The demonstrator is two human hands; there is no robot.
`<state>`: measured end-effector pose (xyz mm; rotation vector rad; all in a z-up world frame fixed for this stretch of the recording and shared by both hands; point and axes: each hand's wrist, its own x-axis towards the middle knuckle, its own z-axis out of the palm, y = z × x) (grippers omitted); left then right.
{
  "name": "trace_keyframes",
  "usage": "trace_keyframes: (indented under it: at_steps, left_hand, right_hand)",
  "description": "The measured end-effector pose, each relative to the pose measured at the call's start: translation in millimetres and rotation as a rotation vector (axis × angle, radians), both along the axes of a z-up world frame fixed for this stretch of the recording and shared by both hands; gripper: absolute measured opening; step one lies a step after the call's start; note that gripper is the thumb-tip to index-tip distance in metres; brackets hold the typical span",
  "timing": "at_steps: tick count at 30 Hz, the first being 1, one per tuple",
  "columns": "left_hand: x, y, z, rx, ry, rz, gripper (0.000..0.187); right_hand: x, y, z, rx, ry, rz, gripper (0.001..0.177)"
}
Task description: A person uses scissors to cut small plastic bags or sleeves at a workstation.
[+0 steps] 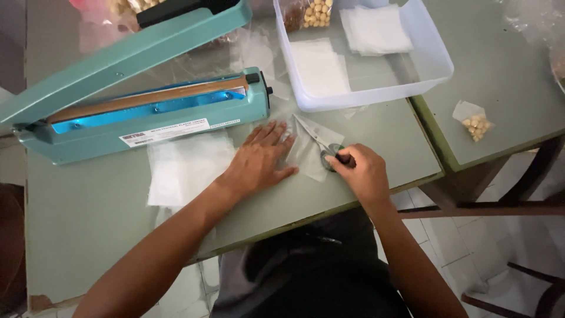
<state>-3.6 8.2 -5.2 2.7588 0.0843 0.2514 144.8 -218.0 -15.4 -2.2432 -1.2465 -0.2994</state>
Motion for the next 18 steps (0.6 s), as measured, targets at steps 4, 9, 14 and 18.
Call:
trace_keyframes:
  at_steps: [4,9,14,18]
  left_hand:
    - [-1.8,-0.9,4.1,-0.082,0.006,0.014,0.061]
    - [-0.6,-0.2,-11.6,-0.023,-0.106,-0.009,0.023]
    - [-0.4,0.2,-6.4,-0.105,-0.459,0.144,0.012]
    - [-8.4,8.8,23.9,-0.473,-0.634,0.175,0.019]
  right_hand:
    - [13.1,-4.3,-4.8,-0.055,0.018,-0.049,0.027]
    - [32.7,-26.2,31.2,-0.23,0.169,-0.135,0.023]
    - [60.8,-55.0,39.0,-0.36,0.031,-0.154,0.021]
    - [55.8,-53.0,49.3,-0.332,0.143,-0.131,0.023]
